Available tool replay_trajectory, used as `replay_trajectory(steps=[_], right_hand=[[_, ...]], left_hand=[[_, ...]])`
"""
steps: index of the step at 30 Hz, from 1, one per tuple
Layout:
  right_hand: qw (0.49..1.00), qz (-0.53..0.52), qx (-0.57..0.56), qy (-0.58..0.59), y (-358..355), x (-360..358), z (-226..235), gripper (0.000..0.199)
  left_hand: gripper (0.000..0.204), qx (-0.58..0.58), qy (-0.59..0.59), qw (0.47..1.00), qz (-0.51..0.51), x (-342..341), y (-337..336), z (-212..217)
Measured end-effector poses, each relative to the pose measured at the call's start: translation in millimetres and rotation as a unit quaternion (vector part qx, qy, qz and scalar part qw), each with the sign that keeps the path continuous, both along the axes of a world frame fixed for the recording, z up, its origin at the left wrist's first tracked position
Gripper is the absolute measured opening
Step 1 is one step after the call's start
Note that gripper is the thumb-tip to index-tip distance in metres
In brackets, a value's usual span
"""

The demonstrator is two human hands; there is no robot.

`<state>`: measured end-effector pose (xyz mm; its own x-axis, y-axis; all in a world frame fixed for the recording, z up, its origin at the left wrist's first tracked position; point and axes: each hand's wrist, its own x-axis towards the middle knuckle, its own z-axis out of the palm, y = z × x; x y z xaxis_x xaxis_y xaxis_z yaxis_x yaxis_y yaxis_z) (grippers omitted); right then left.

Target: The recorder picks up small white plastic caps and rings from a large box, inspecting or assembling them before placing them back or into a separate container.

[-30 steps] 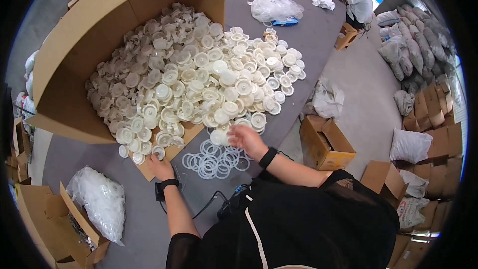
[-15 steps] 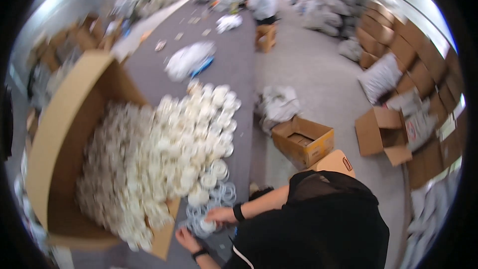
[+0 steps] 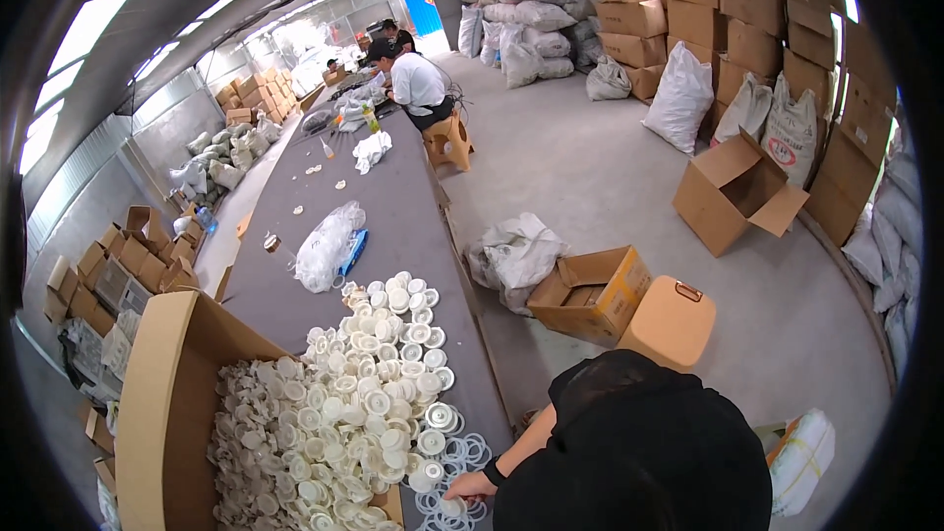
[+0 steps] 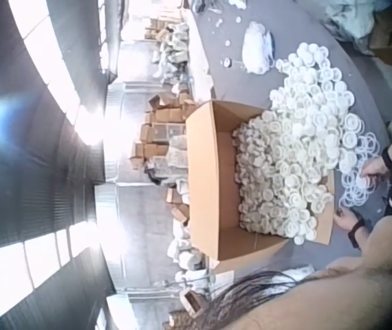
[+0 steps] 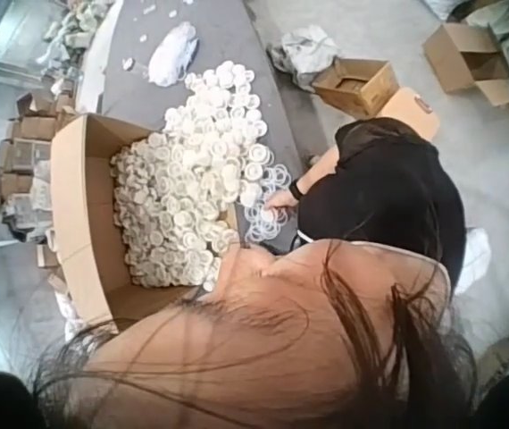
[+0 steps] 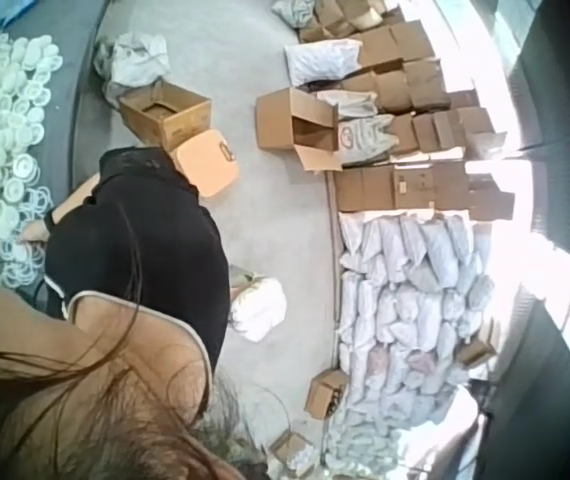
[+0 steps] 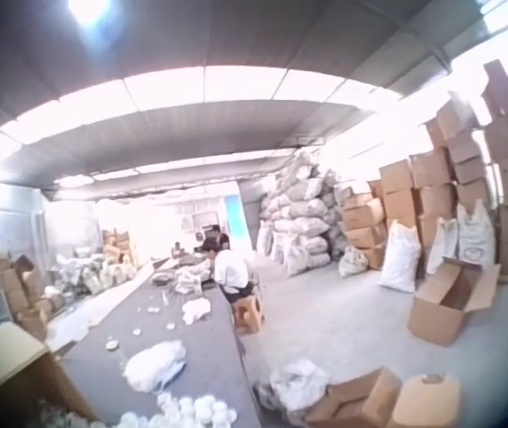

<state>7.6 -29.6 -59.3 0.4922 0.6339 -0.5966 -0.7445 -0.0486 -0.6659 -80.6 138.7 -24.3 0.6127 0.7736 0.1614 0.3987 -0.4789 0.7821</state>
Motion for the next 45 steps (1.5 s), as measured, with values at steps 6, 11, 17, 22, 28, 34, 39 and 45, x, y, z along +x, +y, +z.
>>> replay_trajectory(steps=[6, 11, 17, 22, 28, 34, 39, 45], right_hand=[[1.000, -0.005, 0.000, 0.023, 4, -1, -6, 0.024], [0.998, 0.011, 0.027, 0.059, 2, -8, 24, 0.024], [0.991, -0.012, 0.119, 0.063, 9, -5, -4, 0.016], [0.979, -0.041, 0.131, 0.147, 2, -8, 21, 0.015], [0.992, -0.037, 0.108, 0.049, -2, -15, 30, 0.018], [0.993, -0.060, 0.102, 0.000, 2, -20, 33, 0.019], [0.987, -0.073, 0.139, 0.031, 1, -23, 61, 0.016], [0.983, -0.081, 0.145, -0.082, 4, -15, 78, 0.016]], left_hand=[[0.032, -0.113, -0.028, 0.993, -0.028, -12, -14, 4], [0.029, -0.116, -0.052, 0.988, -0.091, -15, -41, 15], [0.017, 0.107, -0.104, 0.963, -0.226, -3, -78, 36], [0.016, 0.168, -0.124, 0.949, -0.238, -2, -75, 24], [0.013, 0.141, -0.146, 0.946, -0.251, -2, -78, 31], [0.022, -0.217, -0.175, 0.958, -0.069, -2, -89, 27], [0.022, -0.479, -0.241, 0.844, 0.000, 3, -79, 19], [0.026, -0.664, -0.259, 0.695, -0.100, 19, -61, 27]])
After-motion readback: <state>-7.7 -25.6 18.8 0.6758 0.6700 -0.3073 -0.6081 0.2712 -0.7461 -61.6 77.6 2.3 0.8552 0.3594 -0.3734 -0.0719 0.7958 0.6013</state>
